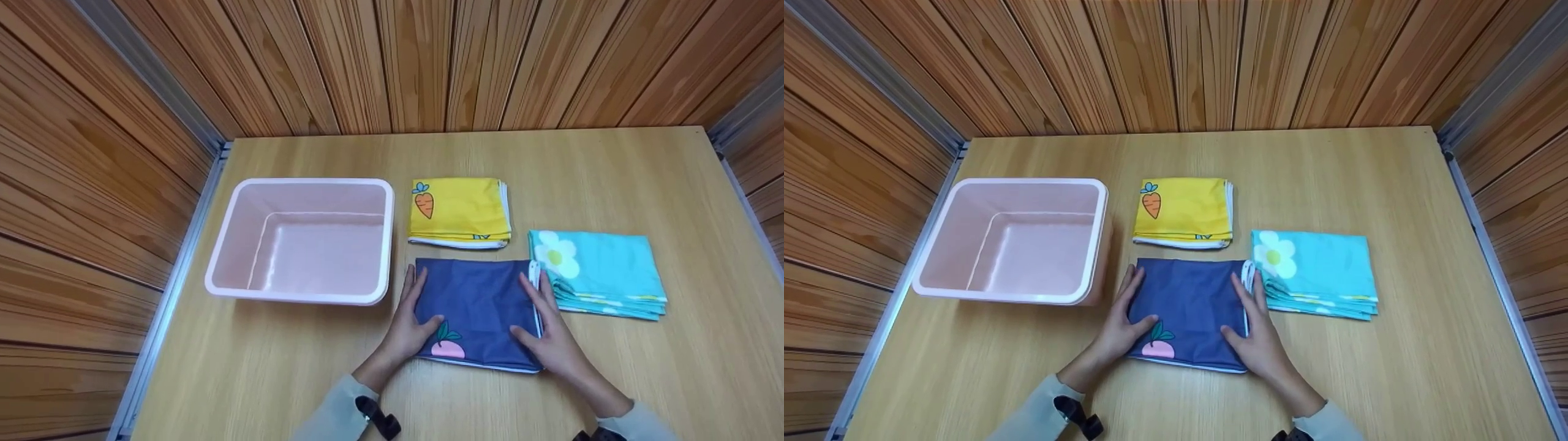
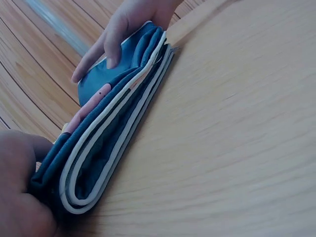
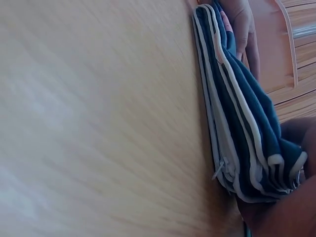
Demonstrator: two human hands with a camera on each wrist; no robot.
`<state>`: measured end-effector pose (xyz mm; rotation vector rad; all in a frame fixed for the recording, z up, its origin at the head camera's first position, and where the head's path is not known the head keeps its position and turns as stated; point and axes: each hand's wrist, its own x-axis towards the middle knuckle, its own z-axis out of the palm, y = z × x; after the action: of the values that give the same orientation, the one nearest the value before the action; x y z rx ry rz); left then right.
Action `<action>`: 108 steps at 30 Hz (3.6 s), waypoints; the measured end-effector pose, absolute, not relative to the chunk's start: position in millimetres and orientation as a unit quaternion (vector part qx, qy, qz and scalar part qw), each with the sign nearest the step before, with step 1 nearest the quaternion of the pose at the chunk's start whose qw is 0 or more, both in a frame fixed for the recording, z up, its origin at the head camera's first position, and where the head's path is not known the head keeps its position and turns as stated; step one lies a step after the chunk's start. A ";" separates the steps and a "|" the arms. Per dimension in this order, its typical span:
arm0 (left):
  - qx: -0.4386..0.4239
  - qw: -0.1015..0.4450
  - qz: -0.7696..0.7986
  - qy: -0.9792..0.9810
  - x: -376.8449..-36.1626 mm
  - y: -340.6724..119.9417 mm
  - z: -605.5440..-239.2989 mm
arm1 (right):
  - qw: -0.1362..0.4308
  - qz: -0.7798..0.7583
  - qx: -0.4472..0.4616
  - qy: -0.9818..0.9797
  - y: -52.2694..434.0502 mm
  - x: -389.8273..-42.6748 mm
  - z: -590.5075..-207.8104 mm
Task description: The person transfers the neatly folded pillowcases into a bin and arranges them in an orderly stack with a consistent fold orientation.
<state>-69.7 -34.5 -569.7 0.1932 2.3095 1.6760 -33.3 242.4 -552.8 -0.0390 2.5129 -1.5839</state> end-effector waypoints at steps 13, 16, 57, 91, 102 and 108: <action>0.067 0.168 0.576 0.797 -69.0 -35.5 -568.5 | 0.045 -0.521 -0.040 0.852 240.1 -31.0 -559.9; 0.065 0.167 0.574 0.799 -69.1 -35.2 -568.5 | 0.044 -0.519 -0.037 0.853 239.5 -30.9 -559.9; 0.071 0.152 0.592 0.788 -74.4 -33.0 -551.9 | 0.105 -0.584 0.015 0.805 245.2 -40.0 -534.3; 0.108 0.115 0.612 0.775 -87.5 -28.3 -498.8 | 0.116 -0.596 0.022 0.794 256.5 -53.5 -471.6; 0.105 0.123 0.617 0.770 -90.2 -28.1 -485.7 | 0.099 -0.615 0.003 0.782 257.5 -56.4 -459.3; 0.101 0.131 0.618 0.768 -92.3 -27.9 -477.9 | 0.093 -0.612 -0.005 0.785 259.2 -58.4 -451.1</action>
<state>-92.3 -27.9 -477.9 0.2944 2.2314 1.7962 -58.4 259.2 -451.1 -0.0142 2.3305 -1.8180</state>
